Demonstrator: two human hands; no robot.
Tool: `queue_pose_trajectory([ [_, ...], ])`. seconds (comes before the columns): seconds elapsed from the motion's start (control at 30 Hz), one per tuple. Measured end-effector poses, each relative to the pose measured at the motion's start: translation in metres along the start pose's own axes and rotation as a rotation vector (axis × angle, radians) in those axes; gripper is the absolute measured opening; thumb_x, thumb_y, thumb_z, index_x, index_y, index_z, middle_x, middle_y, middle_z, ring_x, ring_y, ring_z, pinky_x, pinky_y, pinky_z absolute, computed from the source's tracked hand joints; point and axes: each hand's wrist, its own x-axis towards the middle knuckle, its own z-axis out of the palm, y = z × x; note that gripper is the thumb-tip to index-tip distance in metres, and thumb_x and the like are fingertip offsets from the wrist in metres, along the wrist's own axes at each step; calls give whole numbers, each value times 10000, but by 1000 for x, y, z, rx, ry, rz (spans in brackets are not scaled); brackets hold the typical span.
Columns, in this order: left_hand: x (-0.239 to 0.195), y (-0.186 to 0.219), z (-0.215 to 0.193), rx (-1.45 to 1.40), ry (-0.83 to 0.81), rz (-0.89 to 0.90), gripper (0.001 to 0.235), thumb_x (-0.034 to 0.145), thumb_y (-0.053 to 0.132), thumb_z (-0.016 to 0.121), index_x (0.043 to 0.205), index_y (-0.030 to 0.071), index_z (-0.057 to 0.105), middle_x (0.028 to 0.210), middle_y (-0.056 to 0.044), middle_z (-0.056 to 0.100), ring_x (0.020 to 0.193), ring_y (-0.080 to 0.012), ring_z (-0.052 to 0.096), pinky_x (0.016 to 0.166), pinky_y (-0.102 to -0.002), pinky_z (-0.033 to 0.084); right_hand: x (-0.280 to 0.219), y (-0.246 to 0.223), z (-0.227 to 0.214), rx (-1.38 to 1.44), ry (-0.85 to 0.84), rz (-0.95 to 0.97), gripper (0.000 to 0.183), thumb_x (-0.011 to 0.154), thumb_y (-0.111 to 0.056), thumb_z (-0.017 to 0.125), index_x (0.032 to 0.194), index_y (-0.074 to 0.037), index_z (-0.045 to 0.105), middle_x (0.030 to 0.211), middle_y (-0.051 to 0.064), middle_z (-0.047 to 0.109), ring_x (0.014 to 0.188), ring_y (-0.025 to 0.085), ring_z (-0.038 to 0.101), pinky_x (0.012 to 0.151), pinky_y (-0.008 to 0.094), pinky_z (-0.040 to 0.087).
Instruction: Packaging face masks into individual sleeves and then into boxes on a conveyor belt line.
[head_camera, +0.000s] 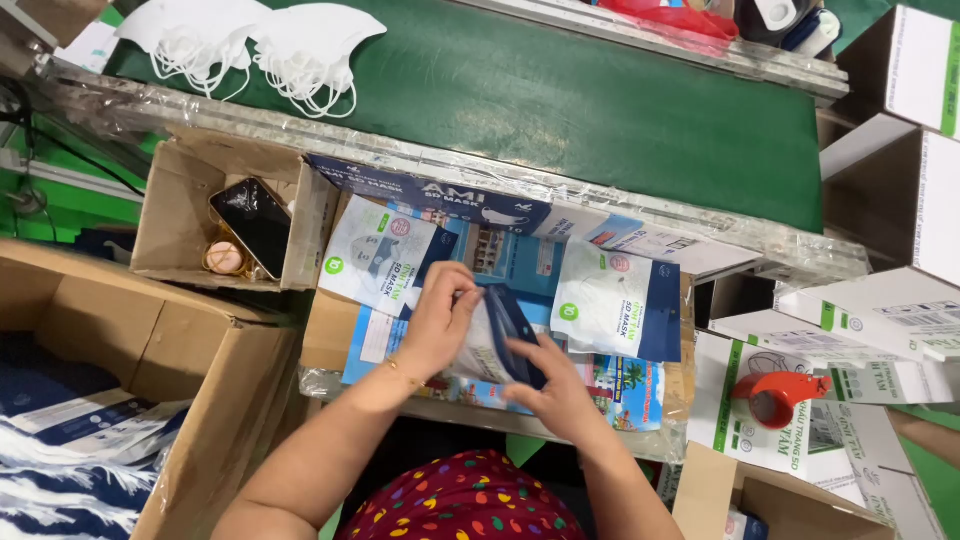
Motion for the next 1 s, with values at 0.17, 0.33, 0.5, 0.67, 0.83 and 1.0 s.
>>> queue_pose_trajectory([
  [0.17, 18, 50, -25, 109, -464, 10, 164, 905, 208, 714, 1016, 86, 718, 981, -98, 680, 920, -342, 662, 790, -398, 532, -55, 51, 29, 253, -67, 628, 323, 917, -101, 755, 1204, -106, 606, 916, 107, 679, 737, 174, 623, 654, 320, 508],
  [0.33, -8, 48, -11, 187, -511, 211, 172, 894, 240, 713, 969, 85, 710, 954, -67, 686, 846, -337, 678, 700, -418, 542, -55, 57, 44, 286, -2, 630, 135, 922, -82, 671, 1040, -38, 719, 810, 26, 708, 711, 75, 615, 646, 285, 512],
  [0.5, -9, 47, -7, 290, -483, 184, 170, 899, 238, 710, 886, 75, 665, 881, -93, 635, 784, -348, 641, 652, -460, 500, -57, 64, 36, 474, -71, 579, 130, 953, -85, 656, 1051, -9, 692, 849, 5, 671, 787, 79, 563, 701, 255, 499],
  [0.67, 10, 47, -19, 176, -427, 47, 196, 893, 266, 759, 964, 87, 723, 999, -75, 686, 902, -297, 684, 744, -396, 539, -91, 133, -1, 291, 49, 783, 152, 968, -144, 687, 994, 3, 714, 801, 24, 682, 740, 110, 587, 658, 274, 492],
  [0.83, 22, 41, -34, -37, -253, -83, 351, 896, 259, 727, 1201, 88, 691, 1254, -70, 631, 1016, -214, 708, 849, -312, 592, -89, 184, -62, 333, 568, 1060, 304, 1051, -241, 630, 1156, 42, 672, 959, 122, 694, 785, 203, 609, 638, 326, 483],
  [1.0, 25, 30, -32, 68, -363, -112, 313, 922, 269, 722, 1185, 100, 706, 1278, -80, 634, 1033, -215, 713, 874, -335, 573, -37, 111, -42, -198, 397, 536, 659, 838, -257, 744, 1419, -85, 485, 1417, 180, 514, 1243, 307, 584, 1006, 409, 520],
])
